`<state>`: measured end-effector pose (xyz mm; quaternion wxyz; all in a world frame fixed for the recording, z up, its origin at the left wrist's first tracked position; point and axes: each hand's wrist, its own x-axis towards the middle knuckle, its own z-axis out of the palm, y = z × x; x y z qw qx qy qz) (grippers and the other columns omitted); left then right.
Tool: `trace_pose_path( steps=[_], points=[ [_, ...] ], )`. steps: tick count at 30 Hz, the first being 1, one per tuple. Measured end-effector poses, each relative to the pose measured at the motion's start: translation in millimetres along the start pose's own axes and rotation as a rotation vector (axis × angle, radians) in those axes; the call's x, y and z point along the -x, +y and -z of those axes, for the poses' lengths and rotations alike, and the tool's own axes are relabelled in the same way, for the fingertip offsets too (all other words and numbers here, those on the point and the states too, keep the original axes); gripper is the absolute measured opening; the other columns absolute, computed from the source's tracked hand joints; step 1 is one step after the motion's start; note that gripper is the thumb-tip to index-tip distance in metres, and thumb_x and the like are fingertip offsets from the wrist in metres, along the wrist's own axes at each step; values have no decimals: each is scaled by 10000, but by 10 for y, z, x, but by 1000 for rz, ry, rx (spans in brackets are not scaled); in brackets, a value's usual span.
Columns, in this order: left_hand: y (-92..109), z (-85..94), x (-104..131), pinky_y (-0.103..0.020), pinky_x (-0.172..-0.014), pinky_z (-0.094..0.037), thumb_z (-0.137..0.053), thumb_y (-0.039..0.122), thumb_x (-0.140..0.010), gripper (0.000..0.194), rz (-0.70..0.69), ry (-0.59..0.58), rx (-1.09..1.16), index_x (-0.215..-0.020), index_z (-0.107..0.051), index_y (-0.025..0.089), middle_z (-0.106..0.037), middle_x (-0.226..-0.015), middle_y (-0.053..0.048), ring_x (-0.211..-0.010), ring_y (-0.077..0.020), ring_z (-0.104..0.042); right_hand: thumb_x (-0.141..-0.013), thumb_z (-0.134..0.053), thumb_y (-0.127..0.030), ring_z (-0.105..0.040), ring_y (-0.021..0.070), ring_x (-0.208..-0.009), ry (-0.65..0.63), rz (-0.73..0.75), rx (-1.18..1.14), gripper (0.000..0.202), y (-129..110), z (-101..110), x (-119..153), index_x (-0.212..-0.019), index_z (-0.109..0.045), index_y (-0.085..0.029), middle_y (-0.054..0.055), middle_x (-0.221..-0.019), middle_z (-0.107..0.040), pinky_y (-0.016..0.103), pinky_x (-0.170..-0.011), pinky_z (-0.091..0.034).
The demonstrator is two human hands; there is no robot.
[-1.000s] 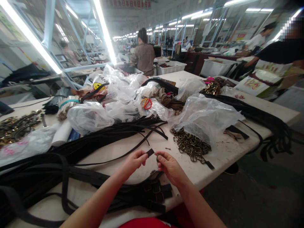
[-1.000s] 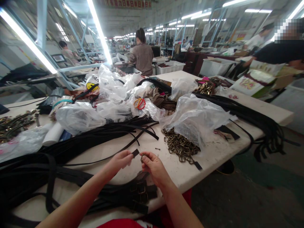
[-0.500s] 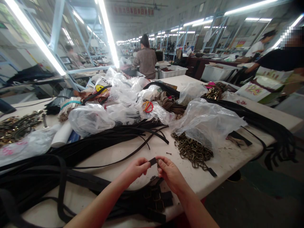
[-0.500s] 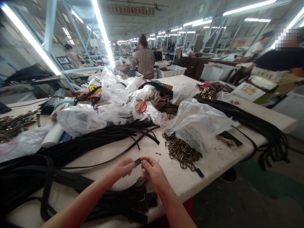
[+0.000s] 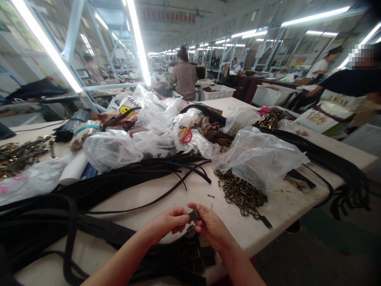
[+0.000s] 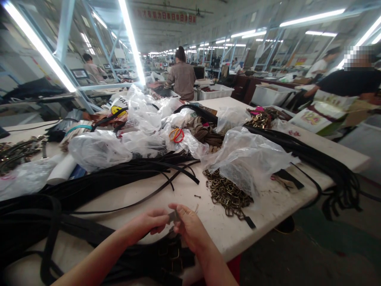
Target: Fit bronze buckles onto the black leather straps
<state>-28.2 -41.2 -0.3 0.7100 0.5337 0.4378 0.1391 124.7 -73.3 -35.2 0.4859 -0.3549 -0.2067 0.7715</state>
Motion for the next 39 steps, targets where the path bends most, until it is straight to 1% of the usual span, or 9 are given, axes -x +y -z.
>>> trace_pose_path(
  steps=[3, 6, 9, 15, 19, 23, 28, 36, 39],
  points=[
    [21, -21, -2, -187, -445, -240, -502, 399, -744, 294, -56, -25, -37, -844, -541, 125, -449, -572, 46, -490, -61, -346, -723, -595, -404, -349, 46, -445, 30, 17, 97, 333, 52, 9, -24, -928, -606, -142, -48, -518, -426, 160, -404, -311],
    [6, -40, -26, -191, -465, -277, -436, 358, -790, 276, -131, 137, -76, -945, -480, 134, -461, -588, 48, -495, -69, -359, -693, -626, -385, -388, 53, -447, 112, 91, 200, 348, 53, -9, -33, -965, -574, -173, -56, -535, -452, 169, -418, -331],
    [-89, -64, -67, -201, -503, -326, -383, 315, -825, 243, -233, 283, -102, -993, -440, 149, -467, -601, 48, -520, -80, -399, -668, -655, -365, -441, 62, -502, 95, 118, 224, 376, 32, -65, -48, -987, -552, -197, -48, -621, -486, 177, -452, -360],
    [-231, -48, -84, -256, -667, -410, -394, 303, -843, 261, -421, 325, -253, -1049, -466, 160, -555, -748, -5, -691, -123, -511, -646, -662, -394, -461, 77, -533, 74, 131, 273, 355, 46, -106, -160, -898, -559, -165, -26, -665, -520, 200, -483, -376],
    [-180, 103, -54, -267, -740, -401, -495, 297, -796, 163, -497, 346, -551, -858, -595, 183, -556, -827, -21, -791, -142, -511, -648, -662, -359, -467, 72, -550, 55, 113, 337, 287, 49, -39, -195, -815, -548, -154, -19, -700, -540, 204, -511, -388],
    [-138, 152, -38, -250, -714, -403, -538, 277, -764, 123, -548, 397, -635, -726, -602, 180, -516, -826, -17, -777, -130, -502, -660, -639, -325, -456, 66, -515, 26, 71, 428, 222, 70, 5, -239, -758, -537, -153, -36, -632, -522, 202, -504, -387],
    [-83, 54, 16, -214, -632, -394, -450, 251, -812, 140, -465, 324, -589, -763, -557, 175, -543, -718, 8, -680, -108, -506, -611, -652, -306, -470, 81, -501, 67, 94, 539, 215, 123, 18, -350, -683, -509, -161, -41, -601, -512, 210, -474, -400],
    [-157, 109, -37, -237, -602, -380, -471, 225, -761, 144, -224, 601, -884, -887, -531, 188, -585, -717, 4, -666, -139, -533, -642, -620, -358, -537, 102, -566, 83, 21, 490, 239, 167, -33, -372, -683, -497, -157, -34, -595, -532, 258, -612, -461],
    [-228, 96, -94, -260, -636, -386, -478, 206, -755, 65, -223, 636, -1041, -764, -538, 181, -571, -714, -17, -706, -165, -537, -653, -604, -319, -546, 105, -581, 76, 24, 480, 195, 169, -48, -360, -685, -503, -155, -29, -598, -548, 265, -638, -457]
  ],
)
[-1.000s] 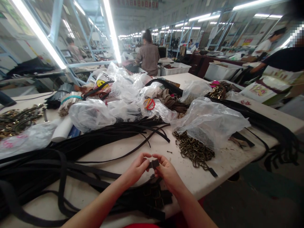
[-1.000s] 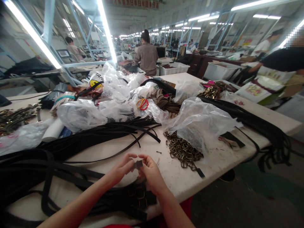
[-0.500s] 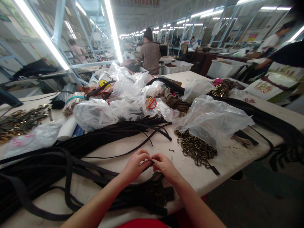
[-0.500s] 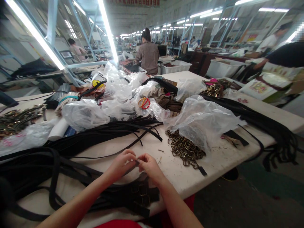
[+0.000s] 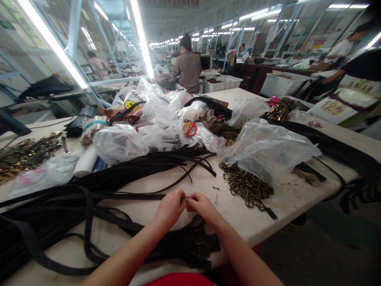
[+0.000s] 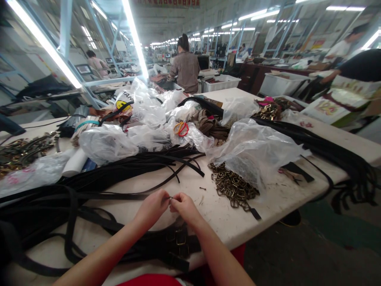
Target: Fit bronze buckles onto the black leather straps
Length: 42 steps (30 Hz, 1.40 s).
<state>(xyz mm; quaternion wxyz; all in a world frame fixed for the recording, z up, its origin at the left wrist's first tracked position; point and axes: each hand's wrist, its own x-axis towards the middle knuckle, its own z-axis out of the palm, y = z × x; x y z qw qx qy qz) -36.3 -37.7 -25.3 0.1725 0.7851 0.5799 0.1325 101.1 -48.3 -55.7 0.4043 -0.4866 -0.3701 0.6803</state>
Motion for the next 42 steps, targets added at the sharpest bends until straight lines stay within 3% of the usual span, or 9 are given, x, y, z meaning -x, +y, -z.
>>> trace_pose_path(
  steps=[5, 11, 14, 20, 26, 33, 38, 40, 42],
  points=[
    [-34, -45, 1, -268, -666, -415, -508, 227, -754, 55, -98, 10, 107, -787, -523, 185, -532, -817, -25, -756, -163, -529, -657, -545, -222, -560, 115, -608, 23, 36, 10, 94, -14, 24, 50, -727, -535, -161, -27, -615, -569, 271, -659, -446],
    [-19, -2, -14, -275, -709, -434, -579, 253, -715, 244, -148, 7, 208, -937, -499, 189, -500, -972, -40, -820, -163, -531, -669, -542, -233, -527, 108, -600, 60, 143, -34, 144, -10, 35, 70, -799, -508, -182, -38, -657, -536, 246, -594, -427],
    [20, -9, 5, -267, -698, -425, -555, 276, -735, 203, -227, -43, 117, -915, -519, 189, -520, -930, -38, -801, -165, -531, -666, -561, -236, -513, 118, -650, 124, 214, 45, 206, 6, 43, 74, -857, -505, -184, -31, -695, -524, 250, -615, -420],
    [91, -28, 62, -323, -698, -389, -539, 266, -717, 99, -231, -18, -190, -750, -544, 173, -555, -763, -52, -765, -212, -518, -665, -543, -226, -493, 134, -608, 310, 281, 269, 185, 35, 140, 141, -843, -521, -180, -27, -644, -512, 273, -606, -398],
    [153, -79, 15, -347, -758, -376, -545, 289, -733, 180, -296, -3, -152, -871, -549, 172, -593, -858, -70, -836, -226, -527, -638, -561, -247, -494, 141, -604, 332, 227, 175, 199, 17, 207, 144, -820, -524, -176, -23, -634, -514, 277, -603, -397],
    [170, -150, -7, -366, -765, -364, -481, 269, -763, 152, -310, -7, -165, -791, -585, 162, -614, -773, -84, -776, -225, -548, -633, -573, -266, -481, 138, -590, 390, 224, 134, 217, 90, 300, 144, -824, -510, -183, -27, -633, -498, 268, -572, -395],
    [-69, -65, -30, -314, -772, -377, -518, 375, -748, 301, -224, -127, -91, -973, -568, 181, -591, -923, -74, -873, -216, -531, -700, -497, -250, -523, 189, -731, 453, 334, 520, 151, 92, 475, 157, -827, -548, -187, 37, -769, -561, 327, -699, -406],
    [-183, -14, 6, -290, -726, -381, -462, 390, -785, 271, -148, -154, -117, -915, -582, 184, -577, -894, -67, -840, -202, -532, -731, -471, -237, -512, 212, -839, 480, 447, 743, 198, 19, 488, 169, -891, -576, -186, 71, -876, -568, 346, -774, -377],
    [-265, 33, 84, -266, -676, -373, -402, 358, -819, 255, -122, -190, -119, -811, -589, 185, -568, -824, -50, -779, -181, -532, -756, -470, -239, -500, 213, -892, 400, 522, 898, 226, -52, 437, 184, -939, -596, -197, 78, -936, -571, 336, -806, -351]
  ],
)
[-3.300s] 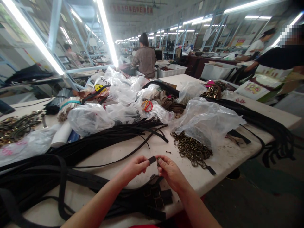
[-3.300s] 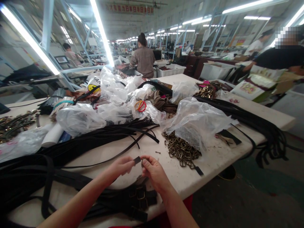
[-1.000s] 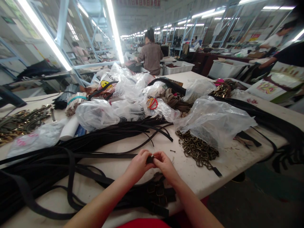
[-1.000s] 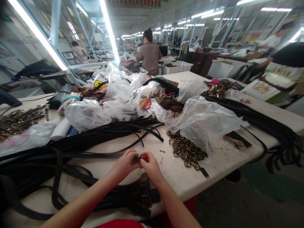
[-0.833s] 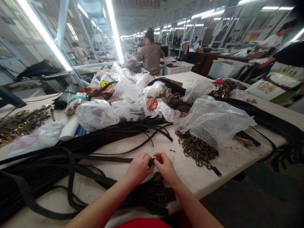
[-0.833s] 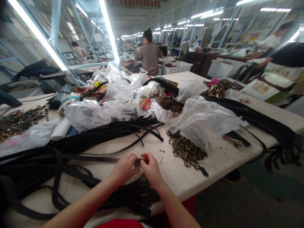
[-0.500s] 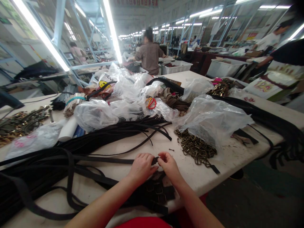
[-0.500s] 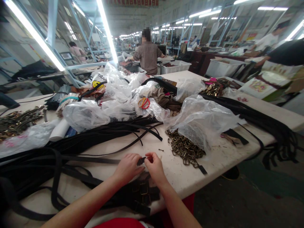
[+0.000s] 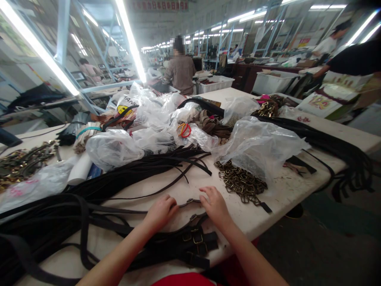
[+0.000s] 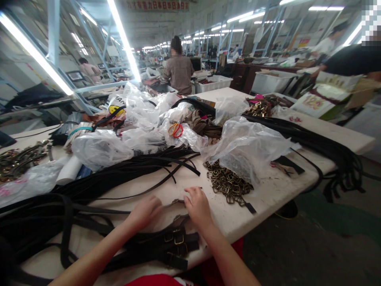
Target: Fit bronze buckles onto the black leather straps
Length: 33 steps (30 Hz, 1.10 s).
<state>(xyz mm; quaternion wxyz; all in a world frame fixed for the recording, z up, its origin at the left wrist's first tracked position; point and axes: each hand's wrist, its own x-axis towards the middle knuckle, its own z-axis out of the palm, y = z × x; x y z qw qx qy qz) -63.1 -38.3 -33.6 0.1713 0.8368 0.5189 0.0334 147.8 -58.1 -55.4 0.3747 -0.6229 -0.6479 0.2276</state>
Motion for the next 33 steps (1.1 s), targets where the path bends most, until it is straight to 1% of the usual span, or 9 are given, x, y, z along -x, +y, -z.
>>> trace_pose_path(
  steps=[4, 7, 10, 12, 15, 21, 27, 30, 33],
  points=[
    [-86, 83, 163, -235, -599, -366, -447, 380, -785, 250, -42, -174, 90, -715, -591, 187, -569, -722, -15, -674, -154, -531, -759, -509, -262, -524, 171, -779, -327, 114, 86, 152, -174, -81, 41, -758, -656, -222, 28, -770, -609, 282, -729, -341],
    [-169, 201, 78, -259, -700, -392, -454, 378, -787, 238, -25, -55, 46, -797, -600, 191, -587, -841, -38, -774, -173, -545, -748, -515, -245, -529, 147, -729, -448, 128, 72, 153, -212, -152, 107, -716, -660, -209, 14, -721, -609, 253, -695, -340],
    [-223, 250, -188, -333, -828, -369, -457, 258, -786, 266, 125, 175, -69, -1023, -546, 178, -558, -1047, -98, -957, -225, -512, -743, -512, -236, -530, 140, -715, -464, 123, 37, 155, -182, -172, 135, -720, -661, -201, 14, -721, -612, 244, -684, -347],
    [-185, 205, -366, -350, -833, -376, -462, 199, -763, 335, 186, 151, -64, -1092, -514, 163, -562, -1072, -116, -974, -239, -516, -742, -509, -234, -533, 144, -713, -451, 101, -16, 155, -140, -172, 129, -709, -656, -197, 16, -714, -612, 247, -678, -356],
    [3, 90, -483, -302, -799, -408, -468, 203, -744, 319, 72, 15, 46, -1053, -547, 185, -610, -994, -81, -908, -208, -552, -765, -486, -257, -538, 163, -774, -327, 23, -208, 172, -64, -167, 101, -810, -640, -193, 30, -789, -620, 267, -703, -374],
    [376, 166, -192, -245, -718, -409, -381, 142, -731, 259, -156, -106, 303, -897, -572, 201, -597, -843, -30, -785, -153, -543, -769, -484, -452, -466, 118, -564, -215, -238, -689, 307, -4, -127, -2, -833, -583, -169, -6, -640, -539, 239, -535, -352],
    [183, 334, 66, -215, -531, -383, -331, 175, -718, 182, 100, -369, 558, -797, -494, 181, -487, -593, 37, -563, -120, -482, -652, -632, -374, -290, 55, -439, -101, -496, -1270, 243, 86, 40, -101, -683, -493, -178, -86, -501, -353, 199, -458, -256],
    [73, 402, 113, -225, -567, -380, -327, 192, -730, 152, 149, -422, 626, -764, -474, 176, -445, -547, 51, -556, -119, -457, -664, -621, -356, -309, 53, -442, -74, -483, -1279, 239, 123, 162, -68, -657, -457, -183, -85, -499, -370, 198, -466, -262],
    [121, 498, 141, -230, -569, -365, -287, 327, -817, 248, 140, -409, 623, -730, -461, 173, -391, -494, 62, -509, -111, -398, -721, -555, -431, -315, 55, -413, -335, -427, -1020, 298, 68, 212, 1, -611, -485, -163, -68, -448, -407, 207, -444, -235]
  ],
)
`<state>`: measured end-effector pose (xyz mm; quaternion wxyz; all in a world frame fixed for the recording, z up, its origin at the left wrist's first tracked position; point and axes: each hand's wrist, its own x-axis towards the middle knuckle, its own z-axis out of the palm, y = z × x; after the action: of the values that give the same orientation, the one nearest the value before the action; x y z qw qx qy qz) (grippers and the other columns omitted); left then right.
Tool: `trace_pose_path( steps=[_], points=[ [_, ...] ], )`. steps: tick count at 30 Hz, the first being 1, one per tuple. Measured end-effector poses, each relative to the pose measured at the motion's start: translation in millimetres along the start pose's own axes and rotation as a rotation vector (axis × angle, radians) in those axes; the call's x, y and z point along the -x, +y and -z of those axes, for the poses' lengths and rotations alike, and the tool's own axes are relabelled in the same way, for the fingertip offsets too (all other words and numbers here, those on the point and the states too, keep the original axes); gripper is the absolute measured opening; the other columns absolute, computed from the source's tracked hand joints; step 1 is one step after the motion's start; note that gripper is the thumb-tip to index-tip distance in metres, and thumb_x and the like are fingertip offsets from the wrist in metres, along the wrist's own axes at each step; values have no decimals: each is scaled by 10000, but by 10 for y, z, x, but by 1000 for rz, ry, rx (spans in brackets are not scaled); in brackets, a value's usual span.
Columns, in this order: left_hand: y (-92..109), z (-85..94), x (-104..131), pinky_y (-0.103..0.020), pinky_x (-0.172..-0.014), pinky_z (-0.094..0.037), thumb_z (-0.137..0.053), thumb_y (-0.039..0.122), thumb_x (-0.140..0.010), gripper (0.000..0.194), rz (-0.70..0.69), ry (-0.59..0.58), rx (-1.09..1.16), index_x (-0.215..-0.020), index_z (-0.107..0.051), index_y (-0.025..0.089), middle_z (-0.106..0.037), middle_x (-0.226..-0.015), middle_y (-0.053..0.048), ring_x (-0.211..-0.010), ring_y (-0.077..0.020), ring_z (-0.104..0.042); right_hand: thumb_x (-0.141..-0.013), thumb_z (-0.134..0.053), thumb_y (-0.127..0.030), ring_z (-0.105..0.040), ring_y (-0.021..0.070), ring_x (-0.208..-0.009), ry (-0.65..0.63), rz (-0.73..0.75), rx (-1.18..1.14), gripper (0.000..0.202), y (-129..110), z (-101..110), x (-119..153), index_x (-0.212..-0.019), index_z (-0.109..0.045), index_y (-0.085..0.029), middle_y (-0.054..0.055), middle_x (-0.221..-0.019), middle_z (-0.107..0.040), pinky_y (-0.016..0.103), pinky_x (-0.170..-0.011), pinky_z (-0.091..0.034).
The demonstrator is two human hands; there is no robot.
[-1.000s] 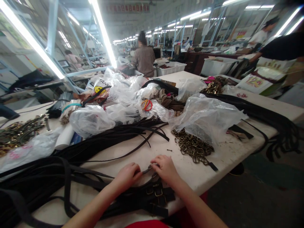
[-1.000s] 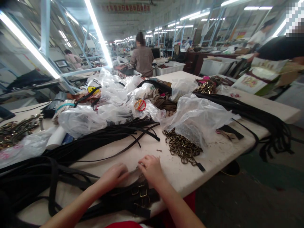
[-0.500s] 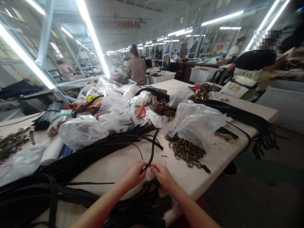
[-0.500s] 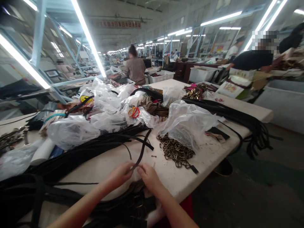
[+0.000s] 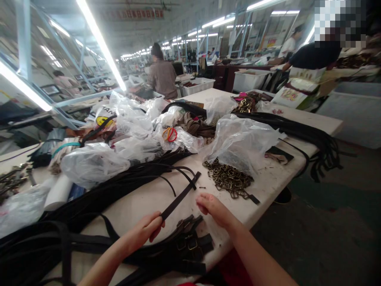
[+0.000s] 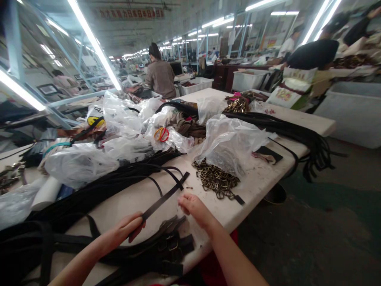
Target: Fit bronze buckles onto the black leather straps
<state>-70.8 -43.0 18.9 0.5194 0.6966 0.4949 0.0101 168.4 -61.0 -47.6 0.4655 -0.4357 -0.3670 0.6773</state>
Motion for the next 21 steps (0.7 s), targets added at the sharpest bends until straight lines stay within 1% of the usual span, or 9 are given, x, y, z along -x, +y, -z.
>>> trace_pose_path(
  steps=[3, 5, 8, 10, 13, 15, 16, 19, 21],
  points=[
    [147, -44, 80, -218, -527, -345, -259, 469, -835, 377, -4, -12, -47, -703, -451, 173, -374, -505, 60, -501, -105, -372, -747, -491, -514, -368, 64, -430, -132, -70, 193, 384, 3, -107, 33, -639, -527, -148, -36, -468, -477, 212, -458, -257],
    [177, -73, 131, -211, -528, -353, -255, 494, -836, 400, -3, -75, -89, -706, -458, 175, -420, -551, 45, -531, -108, -408, -739, -493, -531, -370, 62, -445, -105, -51, 91, 389, 10, -156, 6, -634, -502, -156, -37, -501, -484, 208, -465, -263],
    [24, -34, 143, -222, -578, -387, -252, 469, -845, 395, 8, -107, -252, -724, -495, 182, -516, -628, 14, -595, -128, -487, -696, -559, -498, -330, 52, -444, -16, -68, -247, 353, 29, -151, -63, -619, -443, -173, -64, -519, -427, 196, -450, -243],
    [-148, 38, 84, -259, -642, -405, -281, 414, -843, 359, 40, -33, -455, -754, -542, 184, -580, -709, -22, -670, -164, -539, -683, -584, -443, -319, 53, -438, 29, -67, -298, 321, 52, -135, -88, -597, -430, -175, -73, -499, -392, 196, -445, -241],
    [-251, 94, -67, -352, -787, -397, -346, 344, -814, 321, 74, 179, -667, -939, -580, 162, -606, -954, -104, -879, -247, -562, -717, -549, -357, -358, 66, -443, 114, 42, 33, 287, 85, -191, -66, -528, -457, -161, -56, -458, -408, 212, -465, -278],
    [-130, 35, -170, -370, -883, -362, -371, 361, -809, 385, -32, 289, -617, -1102, -519, 158, -549, -1119, -122, -1029, -260, -505, -732, -527, -306, -416, 82, -481, 159, 131, 294, 253, 87, -296, -24, -532, -497, -154, -37, -483, -468, 216, -498, -315],
    [-24, -21, -218, -354, -911, -350, -376, 378, -813, 406, -120, 307, -543, -1144, -491, 172, -528, -1163, -109, -1070, -245, -480, -735, -521, -278, -452, 92, -520, 168, 179, 392, 203, 78, -355, 1, -576, -528, -153, -28, -530, -511, 216, -522, -333],
    [309, -217, -350, -301, -885, -377, -390, 355, -818, 313, -341, 296, -321, -1047, -546, 209, -569, -1092, -66, -1007, -196, -510, -762, -474, -213, -526, 113, -662, 118, 333, 611, 110, 15, -461, 67, -771, -578, -180, -12, -723, -601, 212, -596, -365],
    [432, -314, -431, -289, -808, -412, -398, 328, -814, 240, -375, 344, -192, -912, -573, 195, -610, -954, -57, -894, -183, -546, -774, -472, -229, -544, 120, -699, 49, 366, 788, 137, -52, -397, 88, -852, -582, -203, -12, -777, -614, 210, -607, -367]
  ],
)
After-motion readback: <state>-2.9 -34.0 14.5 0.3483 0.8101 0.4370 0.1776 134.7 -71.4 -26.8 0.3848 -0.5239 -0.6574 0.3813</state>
